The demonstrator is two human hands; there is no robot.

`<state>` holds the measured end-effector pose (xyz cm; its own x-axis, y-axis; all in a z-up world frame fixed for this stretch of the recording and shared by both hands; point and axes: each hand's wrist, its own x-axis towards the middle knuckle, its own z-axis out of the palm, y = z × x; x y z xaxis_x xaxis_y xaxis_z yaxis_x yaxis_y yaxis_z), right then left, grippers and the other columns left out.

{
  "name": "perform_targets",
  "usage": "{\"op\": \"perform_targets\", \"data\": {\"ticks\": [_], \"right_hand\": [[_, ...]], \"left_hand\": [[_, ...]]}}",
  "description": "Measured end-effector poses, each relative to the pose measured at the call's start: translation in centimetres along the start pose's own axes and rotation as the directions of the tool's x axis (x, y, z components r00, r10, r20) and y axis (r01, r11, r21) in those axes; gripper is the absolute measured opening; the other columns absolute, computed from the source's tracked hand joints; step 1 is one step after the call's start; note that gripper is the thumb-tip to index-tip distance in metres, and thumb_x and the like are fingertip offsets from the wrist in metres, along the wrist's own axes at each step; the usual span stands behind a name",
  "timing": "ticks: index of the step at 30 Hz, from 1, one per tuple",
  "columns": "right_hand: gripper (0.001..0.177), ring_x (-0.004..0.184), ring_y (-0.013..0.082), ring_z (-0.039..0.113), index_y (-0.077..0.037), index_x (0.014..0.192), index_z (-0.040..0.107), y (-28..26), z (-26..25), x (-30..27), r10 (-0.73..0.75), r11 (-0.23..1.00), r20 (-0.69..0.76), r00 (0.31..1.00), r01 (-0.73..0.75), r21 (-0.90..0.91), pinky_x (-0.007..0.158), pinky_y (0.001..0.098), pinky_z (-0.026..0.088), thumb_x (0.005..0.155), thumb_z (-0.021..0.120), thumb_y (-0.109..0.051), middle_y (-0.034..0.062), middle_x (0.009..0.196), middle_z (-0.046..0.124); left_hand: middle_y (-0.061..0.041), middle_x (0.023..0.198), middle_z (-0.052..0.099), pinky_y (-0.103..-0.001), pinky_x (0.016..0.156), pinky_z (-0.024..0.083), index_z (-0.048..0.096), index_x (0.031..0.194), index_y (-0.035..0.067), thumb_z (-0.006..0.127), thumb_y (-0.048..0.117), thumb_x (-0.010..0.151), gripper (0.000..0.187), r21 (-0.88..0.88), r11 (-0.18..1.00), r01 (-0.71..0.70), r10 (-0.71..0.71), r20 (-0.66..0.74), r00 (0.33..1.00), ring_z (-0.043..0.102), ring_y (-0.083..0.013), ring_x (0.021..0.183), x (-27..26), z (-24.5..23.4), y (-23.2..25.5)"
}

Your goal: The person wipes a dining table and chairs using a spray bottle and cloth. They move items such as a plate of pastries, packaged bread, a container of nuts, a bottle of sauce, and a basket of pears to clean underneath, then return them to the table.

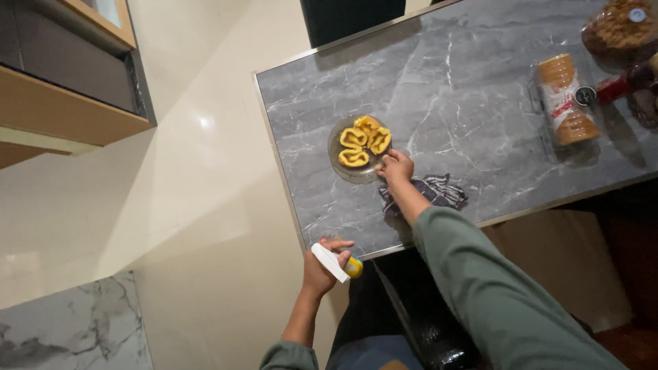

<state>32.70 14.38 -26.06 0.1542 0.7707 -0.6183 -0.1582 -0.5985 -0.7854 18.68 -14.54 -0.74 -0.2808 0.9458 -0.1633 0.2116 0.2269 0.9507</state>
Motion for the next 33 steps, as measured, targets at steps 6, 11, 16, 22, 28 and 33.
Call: {"op": "perform_targets", "data": {"ticks": [6, 11, 16, 22, 28, 33], "right_hand": [[0.064, 0.112, 0.0494, 0.065, -0.005, 0.154, 0.046, -6.4, -9.8, -8.5, -0.451, 0.725, 0.395, 0.8, 0.587, -0.36, 0.09, 0.0532, 0.057, 0.096, 0.072, -0.008, 0.0339, 0.133, 0.061], [0.054, 0.156, 0.0214, 0.028, -0.044, 0.154, 0.04, -6.4, -18.9, -9.3, -0.245, -0.566, 0.965, 0.097, 0.793, -0.224, 0.115, 0.064, 0.026, 0.101, 0.038, -0.054, -0.0116, 0.17, 0.031], [0.056, 0.153, 0.0283, 0.036, -0.035, 0.15, 0.053, -8.1, -13.3, -3.8, -0.552, -0.396, 0.694, 0.463, 0.587, -0.706, 0.108, 0.0662, 0.034, 0.095, 0.057, -0.047, -0.0051, 0.164, 0.044], [0.054, 0.153, 0.0266, 0.035, -0.033, 0.154, 0.05, -11.8, -9.4, 1.2, -0.39, -0.524, 0.892, 0.228, 0.742, -0.419, 0.109, 0.0588, 0.037, 0.1, 0.052, -0.04, -0.0096, 0.165, 0.042], [0.057, 0.155, 0.0263, 0.025, -0.032, 0.157, 0.041, -16.0, -2.9, 5.1, -0.235, -0.529, 0.929, 0.285, 0.765, -0.368, 0.109, 0.0646, 0.034, 0.102, 0.047, -0.045, -0.0094, 0.168, 0.031], [0.062, 0.156, 0.0319, 0.013, -0.037, 0.163, 0.025, -20.5, -2.1, 7.3, -0.108, -0.354, 0.846, 0.523, 0.775, -0.524, 0.108, 0.0734, 0.027, 0.103, 0.038, -0.05, -0.0061, 0.172, 0.016]], "left_hand": [[-0.011, 0.076, 0.068, -0.03, 0.07, 0.055, 0.087, 0.101, 0.024, 0.082, 0.029, 0.084, 0.018, -0.005, 1.0, -0.009, 0.009, 0.036, 0.999, 0.068, -0.0228, 0.07, 1.1, 0.6, -0.3], [-0.008, 0.071, 0.066, -0.028, 0.063, 0.053, 0.087, 0.1, 0.024, 0.083, 0.025, 0.082, 0.018, -0.013, 1.0, 0.028, -0.027, 0.078, 0.997, 0.066, -0.0201, 0.065, 0.7, 1.9, -2.1], [-0.001, 0.077, 0.075, -0.03, 0.103, 0.041, 0.084, 0.097, 0.013, 0.076, 0.022, 0.085, 0.017, 0.035, 0.999, 0.0, -0.003, 0.069, 0.998, 0.066, -0.0119, 0.072, -0.1, 3.7, -1.3], [0.004, 0.068, 0.069, -0.028, 0.071, 0.048, 0.074, 0.067, 0.014, 0.082, 0.02, 0.082, 0.017, -0.042, 0.973, 0.228, -0.23, -0.056, 0.971, 0.058, -0.0098, 0.067, -1.2, 7.2, -0.5], [0.008, 0.06, 0.058, -0.027, 0.052, 0.036, 0.066, 0.065, 0.017, 0.088, 0.025, 0.083, 0.029, -0.18, 0.895, 0.408, -0.439, -0.19, 0.878, 0.051, -0.0051, 0.059, -2.4, 12.7, 0.6], [0.004, 0.066, 0.063, -0.029, 0.054, 0.044, 0.065, 0.07, 0.017, 0.091, 0.021, 0.076, 0.028, -0.252, 0.839, 0.482, -0.544, -0.368, 0.754, 0.056, -0.0083, 0.06, -3.5, 16.8, -0.4]]}}
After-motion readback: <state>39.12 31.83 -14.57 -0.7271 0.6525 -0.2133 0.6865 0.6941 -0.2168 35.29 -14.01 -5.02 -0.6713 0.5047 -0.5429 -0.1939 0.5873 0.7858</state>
